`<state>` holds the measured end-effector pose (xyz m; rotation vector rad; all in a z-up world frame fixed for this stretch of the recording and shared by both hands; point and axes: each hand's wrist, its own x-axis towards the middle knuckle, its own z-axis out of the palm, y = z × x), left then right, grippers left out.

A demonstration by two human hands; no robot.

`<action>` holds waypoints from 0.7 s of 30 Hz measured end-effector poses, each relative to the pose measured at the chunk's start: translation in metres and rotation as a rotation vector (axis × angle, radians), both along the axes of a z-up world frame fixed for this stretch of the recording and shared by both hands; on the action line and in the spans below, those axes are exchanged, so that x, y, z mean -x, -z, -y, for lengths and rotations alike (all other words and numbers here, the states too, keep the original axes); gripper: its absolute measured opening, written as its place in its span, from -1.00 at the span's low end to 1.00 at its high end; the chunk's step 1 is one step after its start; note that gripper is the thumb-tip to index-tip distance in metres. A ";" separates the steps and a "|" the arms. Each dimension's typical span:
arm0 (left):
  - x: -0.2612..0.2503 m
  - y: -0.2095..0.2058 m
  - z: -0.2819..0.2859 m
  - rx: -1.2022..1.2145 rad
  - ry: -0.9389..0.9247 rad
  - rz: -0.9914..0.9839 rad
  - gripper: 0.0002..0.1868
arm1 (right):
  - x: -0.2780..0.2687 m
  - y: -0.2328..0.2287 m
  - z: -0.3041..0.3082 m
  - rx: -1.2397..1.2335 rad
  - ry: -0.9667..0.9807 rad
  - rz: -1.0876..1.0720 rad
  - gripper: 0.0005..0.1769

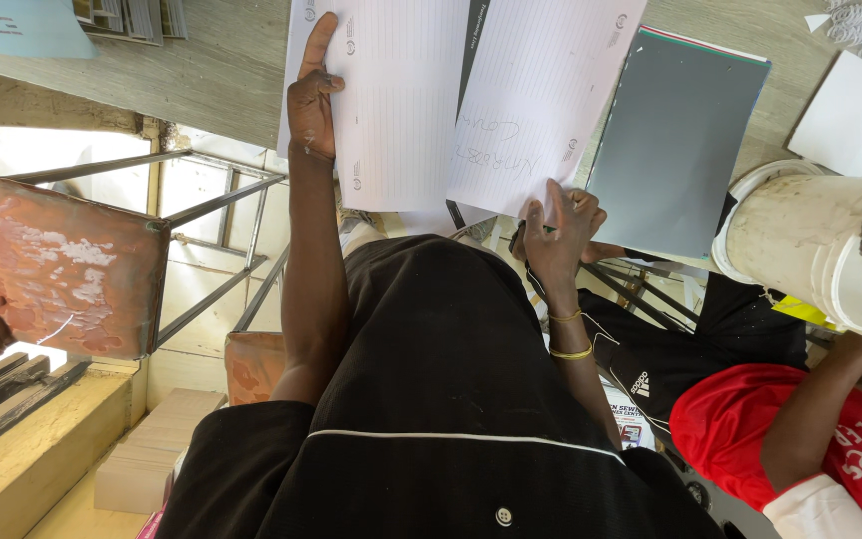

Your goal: The person aligns a stack of loose papers with a book cover and repeatedly presses the spine area to secure the binding. They flip through the pages to check the alignment and then place the finished notebook onto a stack.

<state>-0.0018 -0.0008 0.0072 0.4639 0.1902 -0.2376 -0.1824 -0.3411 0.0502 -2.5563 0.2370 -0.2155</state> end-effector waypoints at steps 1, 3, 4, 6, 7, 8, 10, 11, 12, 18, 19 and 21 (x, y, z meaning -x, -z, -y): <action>0.000 -0.001 -0.001 0.000 -0.001 0.001 -0.18 | -0.002 -0.001 -0.001 0.000 -0.001 0.001 -0.60; 0.000 -0.003 0.000 0.028 0.007 -0.020 -0.17 | -0.004 -0.004 -0.003 -0.042 -0.024 0.033 -0.59; 0.000 0.000 0.001 0.027 0.004 -0.018 -0.17 | -0.007 -0.008 -0.003 -0.043 -0.027 0.036 -0.59; -0.001 0.006 0.001 0.009 0.011 0.050 -0.22 | -0.012 -0.016 -0.003 -0.283 0.181 -0.022 -0.49; 0.000 0.003 -0.001 0.008 0.008 0.051 -0.22 | -0.013 -0.008 0.001 -0.283 0.177 -0.022 -0.49; 0.000 -0.001 0.000 -0.003 0.012 0.047 -0.21 | -0.013 0.000 0.006 -0.415 0.269 -0.048 -0.50; 0.000 -0.004 0.000 -0.015 0.015 0.046 -0.21 | -0.014 0.002 0.013 -0.547 0.359 -0.072 -0.51; 0.000 -0.005 0.000 -0.001 0.013 0.032 -0.20 | -0.015 -0.004 0.014 -0.560 0.357 -0.113 -0.61; 0.000 -0.005 0.000 0.015 0.011 0.019 -0.20 | -0.017 -0.010 0.015 -0.571 0.356 -0.152 -0.69; -0.003 -0.023 -0.021 -0.070 -0.036 0.213 -0.31 | -0.019 -0.004 0.032 -0.332 0.313 -0.236 -0.83; -0.005 -0.033 -0.026 -0.071 -0.040 0.214 -0.31 | -0.021 -0.003 0.030 -0.332 0.308 -0.236 -0.83; -0.009 -0.052 -0.035 -0.192 -0.031 0.413 -0.34 | -0.023 0.000 0.028 -0.491 0.428 -0.207 -0.65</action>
